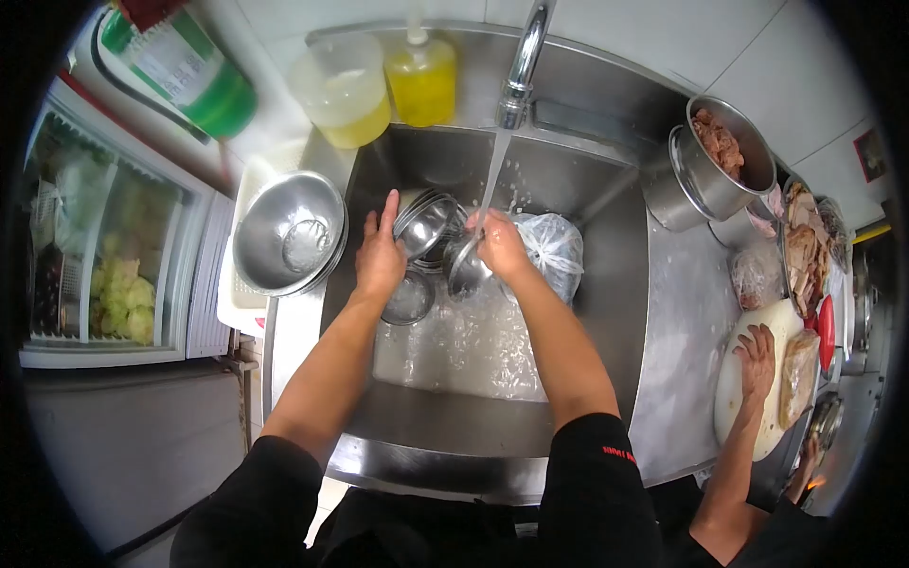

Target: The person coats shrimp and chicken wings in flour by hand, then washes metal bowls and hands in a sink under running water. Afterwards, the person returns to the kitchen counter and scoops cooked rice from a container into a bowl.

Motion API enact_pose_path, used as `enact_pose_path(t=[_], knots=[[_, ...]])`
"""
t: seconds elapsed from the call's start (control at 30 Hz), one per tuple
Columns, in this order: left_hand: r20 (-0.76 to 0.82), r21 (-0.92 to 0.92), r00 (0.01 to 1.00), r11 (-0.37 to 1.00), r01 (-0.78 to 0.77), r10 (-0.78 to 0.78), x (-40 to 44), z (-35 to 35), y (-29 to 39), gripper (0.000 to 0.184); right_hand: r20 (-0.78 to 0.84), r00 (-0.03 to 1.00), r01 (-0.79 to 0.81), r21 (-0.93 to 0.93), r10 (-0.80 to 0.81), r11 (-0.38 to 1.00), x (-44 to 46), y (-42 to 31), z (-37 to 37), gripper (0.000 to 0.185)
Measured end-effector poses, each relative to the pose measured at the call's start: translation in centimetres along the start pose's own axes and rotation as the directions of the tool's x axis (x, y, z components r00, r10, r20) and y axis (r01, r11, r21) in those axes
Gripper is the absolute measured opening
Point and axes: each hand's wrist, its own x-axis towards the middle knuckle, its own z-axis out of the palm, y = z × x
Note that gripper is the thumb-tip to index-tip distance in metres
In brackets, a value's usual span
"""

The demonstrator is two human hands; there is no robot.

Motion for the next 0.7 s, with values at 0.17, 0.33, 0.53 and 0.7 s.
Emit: enact_pose_path(t=[0.17, 0.33, 0.53, 0.7], knots=[[0.036, -0.48, 0.984, 0.867, -0.136, 0.174, -1.1, 0.5, 1.2, 0.08, -0.353, 0.935, 0.165, 0.444, 0.003, 0.881, 1.5, -1.6, -0.2, 0.055], [0.074, -0.49, 0.982, 0.864, -0.114, 0.171, -1.9, 1.5, 3.9, 0.086, -0.052, 0.857, -0.283, 0.784, 0.513, 0.553, 0.8, 1.3, 2.1, 0.045], [0.071, 0.077, 0.924, 0.922, -0.38, 0.375, 1.1, 0.8, 4.4, 0.067, 0.443, 0.671, -0.43, 0.886, 0.594, -0.175, -6.1, 2.4, 12.0, 0.091], [-0.042, 0.011, 0.975, 0.976, -0.216, 0.216, 0.1, 0.9, -0.1, 0.072, 0.325, 0.603, -0.782, 0.419, 0.728, 0.461, -6.2, 2.7, 22.2, 0.086]])
